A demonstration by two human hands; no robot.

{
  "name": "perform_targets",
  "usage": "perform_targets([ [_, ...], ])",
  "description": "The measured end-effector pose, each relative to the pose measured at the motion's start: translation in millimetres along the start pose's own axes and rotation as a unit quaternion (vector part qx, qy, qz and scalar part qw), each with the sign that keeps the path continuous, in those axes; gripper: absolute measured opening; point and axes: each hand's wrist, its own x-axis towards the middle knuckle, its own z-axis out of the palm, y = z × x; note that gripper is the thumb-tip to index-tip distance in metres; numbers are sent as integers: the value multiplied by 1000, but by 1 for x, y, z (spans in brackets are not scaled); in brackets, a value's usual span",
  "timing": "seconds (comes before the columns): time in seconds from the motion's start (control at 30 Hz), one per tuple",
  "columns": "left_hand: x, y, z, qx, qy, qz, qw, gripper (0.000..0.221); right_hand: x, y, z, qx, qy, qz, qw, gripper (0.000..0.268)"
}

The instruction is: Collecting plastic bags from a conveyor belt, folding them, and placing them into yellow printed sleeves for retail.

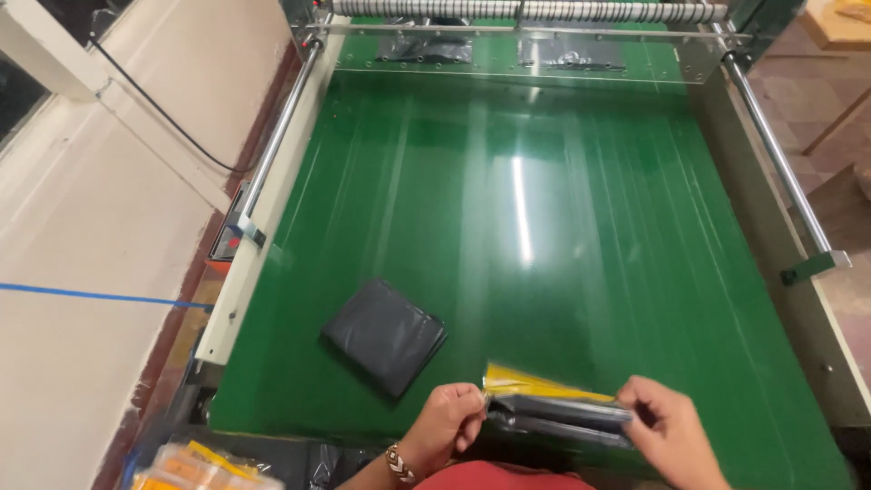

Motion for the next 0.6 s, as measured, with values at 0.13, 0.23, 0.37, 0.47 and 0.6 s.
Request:
perform_targets([
  [0.13, -7, 8, 3, -83, 8, 29, 996, 26, 45, -33, -19, -106, -38, 35, 993, 13],
  [0.23, -8, 17, 3, -82, 36, 51, 995, 24, 73, -69, -24, -187, -100, 105, 972, 7],
  [0.37, -14, 65, 19, -87, 49, 136, 986, 18, 98, -123, -30, -322, -40, 124, 938, 8],
  [0.47, -3, 77, 30, -95, 59, 216, 970, 18, 109, -114, -20, -385, 70, 32, 920, 8],
  [0.6, -12, 68, 35, 49, -21, 256, 965, 16, 104, -93, -6, -320, 136, 20, 937, 9],
])
